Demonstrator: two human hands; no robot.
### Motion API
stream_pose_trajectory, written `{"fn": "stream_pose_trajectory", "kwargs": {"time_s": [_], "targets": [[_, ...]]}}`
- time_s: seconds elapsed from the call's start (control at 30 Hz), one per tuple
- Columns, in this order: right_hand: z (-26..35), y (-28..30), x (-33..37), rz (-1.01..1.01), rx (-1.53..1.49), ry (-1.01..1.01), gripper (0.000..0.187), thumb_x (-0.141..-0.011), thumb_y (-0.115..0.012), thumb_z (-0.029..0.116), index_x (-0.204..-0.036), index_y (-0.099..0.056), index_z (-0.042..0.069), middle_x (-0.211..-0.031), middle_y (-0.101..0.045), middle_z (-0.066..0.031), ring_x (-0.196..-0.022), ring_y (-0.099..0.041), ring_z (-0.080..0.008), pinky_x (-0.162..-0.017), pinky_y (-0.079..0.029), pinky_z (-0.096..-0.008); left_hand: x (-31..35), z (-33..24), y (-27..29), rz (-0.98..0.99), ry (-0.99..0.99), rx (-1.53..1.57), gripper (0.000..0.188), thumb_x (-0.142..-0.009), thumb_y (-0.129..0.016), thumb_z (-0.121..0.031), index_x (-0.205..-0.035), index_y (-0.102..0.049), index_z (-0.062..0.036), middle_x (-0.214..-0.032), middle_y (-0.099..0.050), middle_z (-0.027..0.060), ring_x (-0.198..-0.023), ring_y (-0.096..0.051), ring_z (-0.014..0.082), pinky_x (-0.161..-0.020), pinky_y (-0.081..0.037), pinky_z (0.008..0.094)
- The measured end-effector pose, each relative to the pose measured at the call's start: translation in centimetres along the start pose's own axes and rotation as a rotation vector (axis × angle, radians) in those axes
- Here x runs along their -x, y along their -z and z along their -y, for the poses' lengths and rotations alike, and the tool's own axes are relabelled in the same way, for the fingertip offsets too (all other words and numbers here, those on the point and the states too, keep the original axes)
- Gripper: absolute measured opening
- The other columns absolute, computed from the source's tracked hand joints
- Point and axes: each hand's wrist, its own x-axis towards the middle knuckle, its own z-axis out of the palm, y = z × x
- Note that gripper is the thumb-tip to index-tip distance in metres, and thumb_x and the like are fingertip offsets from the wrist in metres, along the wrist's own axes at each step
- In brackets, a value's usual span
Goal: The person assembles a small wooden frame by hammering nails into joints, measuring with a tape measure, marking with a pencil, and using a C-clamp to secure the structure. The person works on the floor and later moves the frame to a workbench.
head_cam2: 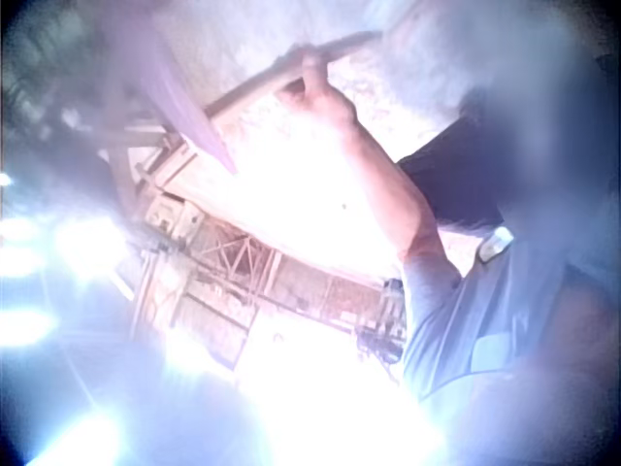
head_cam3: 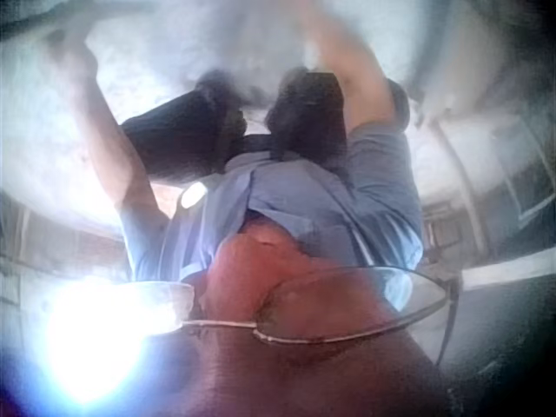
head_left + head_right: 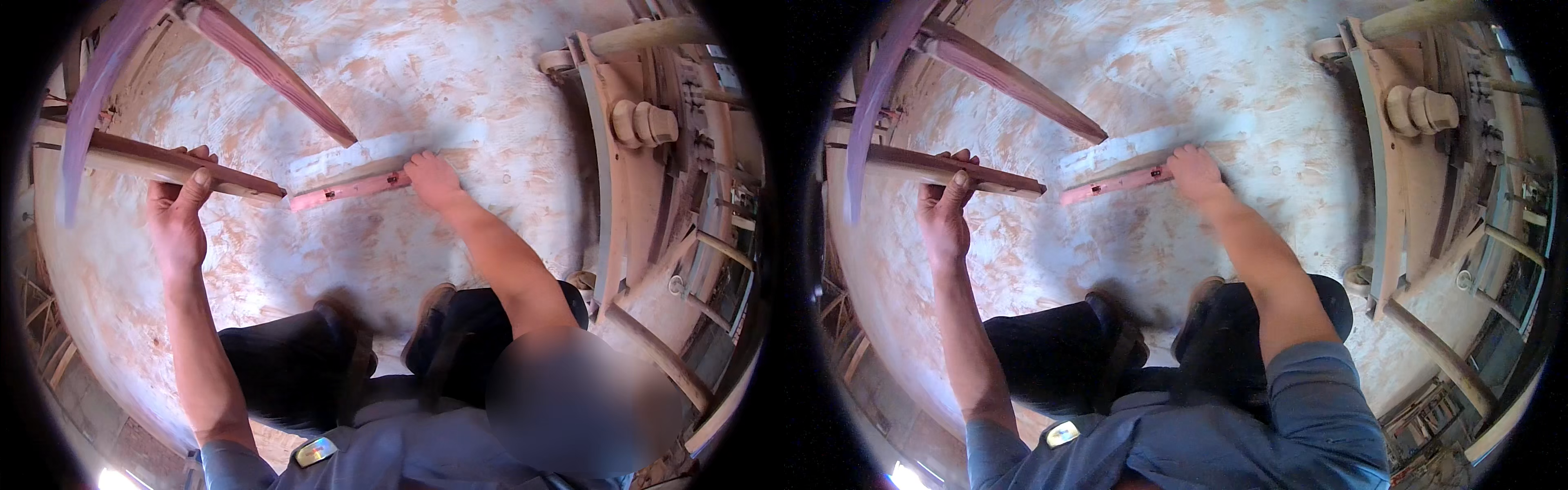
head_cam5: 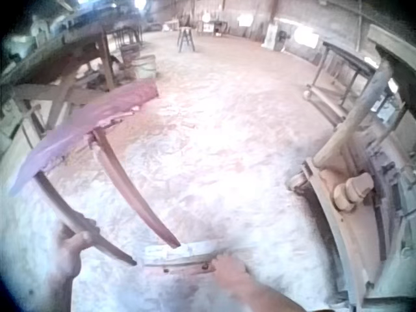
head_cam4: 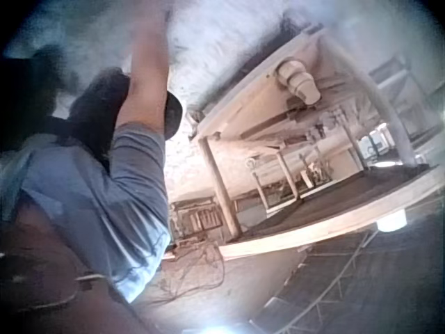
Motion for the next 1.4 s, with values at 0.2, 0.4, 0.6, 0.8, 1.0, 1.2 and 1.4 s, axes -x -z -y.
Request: {"fn": "stream_pose_trajectory", "kwargs": {"time_s": [0.2, 0.4, 0.6, 0.8, 1.0, 1.2, 1.4], "targets": [[-1.7, 1.8, -1.0, -0.26, 0.001, 0.087, 0.014, -0.08, -0.063, 0.012, -0.094, -0.068, 0.011, -0.101, -0.064, -0.005, -0.101, -0.058, -0.0243, -0.087, -0.048, -0.0381, 0.5, -0.1, -0.6, -0.034, -0.006, 0.065, 0.035, -0.089, -0.066, -0.006, -0.12, -0.052, -0.0011, -0.114, -0.064, 0.0131, -0.109, -0.059, 0.0225, -0.095, -0.047, 0.0361], [-2.9, 1.8, -4.3, -0.3, -0.037, 0.074, 0.014, -0.082, -0.059, 0.013, -0.09, -0.07, 0.018, -0.099, -0.062, -0.005, -0.102, -0.057, -0.025, -0.087, -0.048, -0.0375, 0.3, 0.9, -2.0, 0.029, -0.054, 0.038, 0.033, -0.089, -0.064, -0.001, -0.119, -0.053, -0.0008, -0.114, -0.063, 0.0117, -0.11, -0.058, 0.0217, -0.1, -0.045, 0.038], [-2.8, -0.4, -5.4, -0.34, -0.067, -0.011, 0.013, -0.084, -0.057, 0.017, -0.092, -0.067, 0.017, -0.101, -0.061, -0.0062, -0.105, -0.056, -0.0265, -0.087, -0.048, -0.0387, -0.2, 3.4, -5.1, 0.083, -0.054, 0.014, 0.033, -0.089, -0.062, 0.002, -0.121, -0.052, -0.0014, -0.117, -0.061, 0.0114, -0.113, -0.056, 0.0214, -0.101, -0.044, 0.0373], [-2.7, 7.0, -1.9, -0.264, -0.279, -0.085, 0.041, -0.083, -0.063, 0.027, -0.118, -0.059, 0.005, -0.12, -0.058, -0.017, -0.116, -0.052, -0.0337, -0.097, -0.044, -0.042, -1.8, 8.2, -6.9, 0.125, -0.045, -0.038, 0.032, -0.089, -0.061, 0.005, -0.119, -0.052, -0.0018, -0.118, -0.06, 0.0106, -0.11, -0.057, 0.02, -0.099, -0.046, 0.0351], [0.2, 14.2, 0.6, -0.369, -0.733, 0.009, 0.063, -0.079, -0.07, 0.023, -0.133, -0.048, 0.0, -0.131, -0.054, -0.0222, -0.123, -0.05, -0.0337, -0.1, -0.043, -0.0381, -1.4, 9.3, -8.7, 0.135, -0.023, -0.123, 0.031, -0.085, -0.065, 0.001, -0.114, -0.054, -0.0026, -0.109, -0.063, 0.0083, -0.1, -0.06, 0.0178, -0.086, -0.051, 0.0335], [3.3, 15.6, 0.6, -0.443, -0.876, -0.08, 0.029, -0.082, -0.067, 0.02, -0.105, -0.062, 0.002, -0.1, -0.067, -0.0146, -0.092, -0.065, -0.027, -0.082, -0.05, -0.0336, -1.0, 11.2, -8.9, 0.162, -0.034, -0.17, 0.031, -0.085, -0.066, -0.001, -0.114, -0.054, -0.0039, -0.111, -0.063, 0.0083, -0.099, -0.06, 0.0179, -0.085, -0.051, 0.0331], [3.8, 14.4, 0.8, -0.512, -0.823, -0.085, 0.019, -0.082, -0.068, 0.02, -0.086, -0.06, 0.003, -0.087, -0.067, -0.0121, -0.08, -0.065, -0.0247, -0.076, -0.051, -0.034, -0.9, 11.9, -8.5, 0.181, -0.032, -0.261, 0.03, -0.086, -0.065, -0.003, -0.114, -0.054, -0.0037, -0.114, -0.063, 0.0103, -0.101, -0.061, 0.0198, -0.087, -0.051, 0.0337]]}}
